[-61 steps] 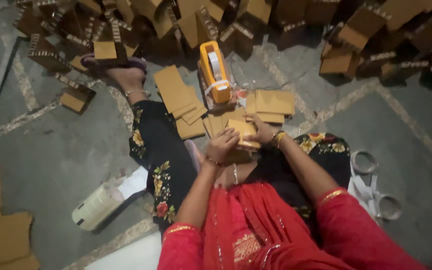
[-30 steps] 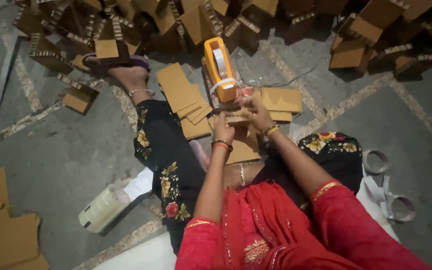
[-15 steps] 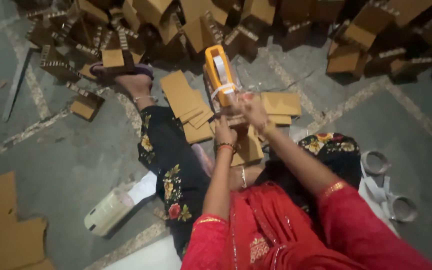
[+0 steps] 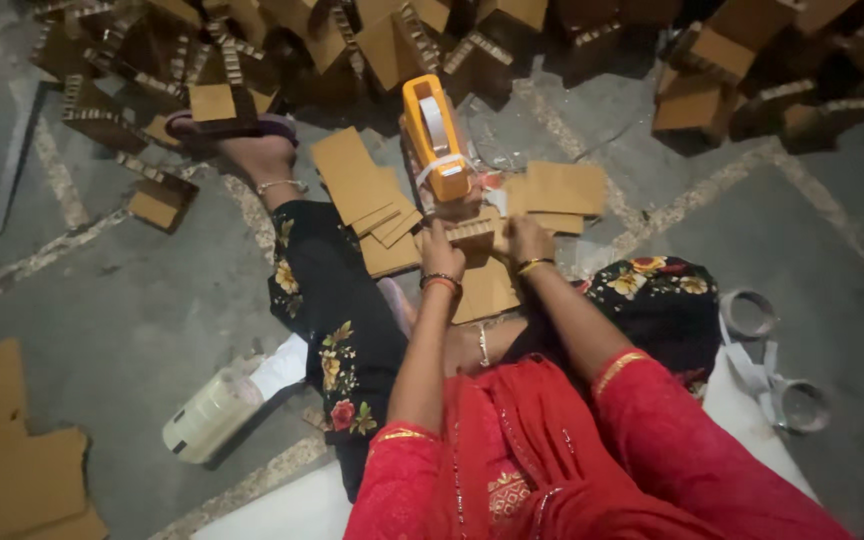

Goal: The person sits on the floor and assembles small cardboard boxes from flat sheets. They fold the cardboard along pre-cut lines and secure the edges using a handheld tape dispenser. The person works through a stack of flat sheets, creating a pile of finished boxes.

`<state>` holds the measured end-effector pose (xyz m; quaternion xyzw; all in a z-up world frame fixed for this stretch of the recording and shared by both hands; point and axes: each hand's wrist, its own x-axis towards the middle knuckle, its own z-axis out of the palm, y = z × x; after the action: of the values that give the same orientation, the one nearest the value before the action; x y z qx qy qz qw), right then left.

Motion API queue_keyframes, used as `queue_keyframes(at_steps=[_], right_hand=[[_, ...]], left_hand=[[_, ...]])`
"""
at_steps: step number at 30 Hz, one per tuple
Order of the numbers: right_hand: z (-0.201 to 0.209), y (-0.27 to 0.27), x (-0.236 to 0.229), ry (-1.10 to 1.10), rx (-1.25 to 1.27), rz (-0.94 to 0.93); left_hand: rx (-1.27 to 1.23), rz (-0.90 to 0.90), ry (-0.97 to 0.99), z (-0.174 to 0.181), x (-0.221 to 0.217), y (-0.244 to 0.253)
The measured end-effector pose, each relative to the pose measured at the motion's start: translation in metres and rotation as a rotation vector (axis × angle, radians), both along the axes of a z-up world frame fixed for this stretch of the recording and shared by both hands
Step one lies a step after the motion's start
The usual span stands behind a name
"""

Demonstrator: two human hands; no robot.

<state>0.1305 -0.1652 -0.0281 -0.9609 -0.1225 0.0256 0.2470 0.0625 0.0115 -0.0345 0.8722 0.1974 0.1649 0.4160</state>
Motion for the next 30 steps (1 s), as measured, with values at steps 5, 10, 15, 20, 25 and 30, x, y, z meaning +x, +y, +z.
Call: queue_keyframes(at_steps=[5, 10, 15, 20, 25, 30], right_hand=[[0.034, 0.012, 0.006, -0.352, 0.374, 0.356], [-0.003, 0.000, 0.019, -0.220, 0.133, 0.274], [0.005, 0.019, 0.035, 0.300, 0.628, 0.291], [0.046, 0.070, 0.083, 0.266, 0.439, 0.223], [0.019, 0.063, 0.100, 0.536, 0.465, 0.051], [-0.040, 0.019, 0.068, 0.614, 0.366, 0.264]], left_hand=[[-0.036, -0.001, 0.094, -0.006, 0.002, -0.005], [0.006, 0.017, 0.112, 0.009, -0.003, -0.007], [0.002, 0.029, 0.134, 0.024, -0.003, -0.009], [0.034, 0.022, 0.049, 0.027, -0.004, -0.013], [-0.032, -0.046, 0.014, 0.028, -0.019, -0.021], [-0.038, -0.205, -0.226, 0.021, -0.051, -0.023]])
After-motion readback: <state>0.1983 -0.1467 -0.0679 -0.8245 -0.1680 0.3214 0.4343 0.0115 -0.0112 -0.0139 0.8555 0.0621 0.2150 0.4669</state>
